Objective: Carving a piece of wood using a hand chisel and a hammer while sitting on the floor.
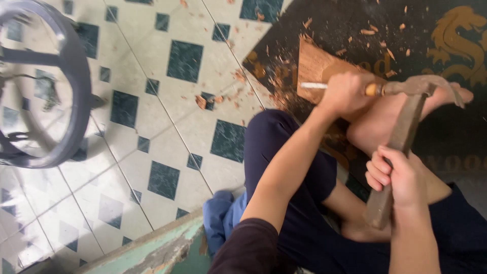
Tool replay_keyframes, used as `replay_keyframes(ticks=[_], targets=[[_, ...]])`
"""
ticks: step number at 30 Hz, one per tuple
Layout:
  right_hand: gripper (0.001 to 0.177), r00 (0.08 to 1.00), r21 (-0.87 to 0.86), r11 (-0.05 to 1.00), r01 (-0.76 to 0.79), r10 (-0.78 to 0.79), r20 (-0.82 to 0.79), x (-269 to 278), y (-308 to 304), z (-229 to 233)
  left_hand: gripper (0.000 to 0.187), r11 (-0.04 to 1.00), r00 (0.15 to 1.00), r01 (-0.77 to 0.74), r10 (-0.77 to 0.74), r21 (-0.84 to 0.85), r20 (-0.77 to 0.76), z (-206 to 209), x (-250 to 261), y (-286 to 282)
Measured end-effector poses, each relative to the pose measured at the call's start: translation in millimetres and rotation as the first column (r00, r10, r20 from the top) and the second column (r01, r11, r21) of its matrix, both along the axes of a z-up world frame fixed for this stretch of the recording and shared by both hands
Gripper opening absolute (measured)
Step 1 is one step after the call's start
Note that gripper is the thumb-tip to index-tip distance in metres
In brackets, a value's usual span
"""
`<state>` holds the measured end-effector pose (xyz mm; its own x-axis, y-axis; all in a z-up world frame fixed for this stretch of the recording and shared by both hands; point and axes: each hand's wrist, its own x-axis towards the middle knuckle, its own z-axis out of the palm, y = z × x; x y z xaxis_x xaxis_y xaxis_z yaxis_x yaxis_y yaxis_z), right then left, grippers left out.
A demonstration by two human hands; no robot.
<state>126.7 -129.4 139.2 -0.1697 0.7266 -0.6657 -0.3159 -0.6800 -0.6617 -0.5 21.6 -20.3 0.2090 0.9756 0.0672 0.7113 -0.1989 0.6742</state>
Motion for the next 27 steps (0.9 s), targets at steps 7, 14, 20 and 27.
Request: replay_keyframes(ticks=[7, 14, 20, 27], targets=[[0.027, 0.994, 0.04, 0.993, 0.111, -0.11, -0.007, -8.4, -1.8, 10.3, 0.019, 1.0, 1.0, 0.008, -0.009, 0.029, 0.015, -15.9, -2.6, 2.3], [0.017, 0.977, 0.103, 0.972, 0.21, -0.205, -0.057, 18.8, -32.8, 17.5, 0.017, 0.984, 0.978, 0.161, -0.169, 0.075, 0.121, 5.1, 12.8, -19.8], [0.016, 0.972, 0.119, 0.966, 0.228, -0.233, 0.029, 25.7, -43.1, 32.1, 0.024, 0.999, 0.954, -0.01, -0.005, 0.051, 0.3, 40.3, -1.9, -20.8], [0.014, 0.984, 0.112, 0.978, 0.174, -0.169, -0.052, 8.4, -32.4, 30.1, 0.033, 0.998, 0.944, -0.066, 0.062, 0.0, 0.324, 43.7, -1.4, -3.9]])
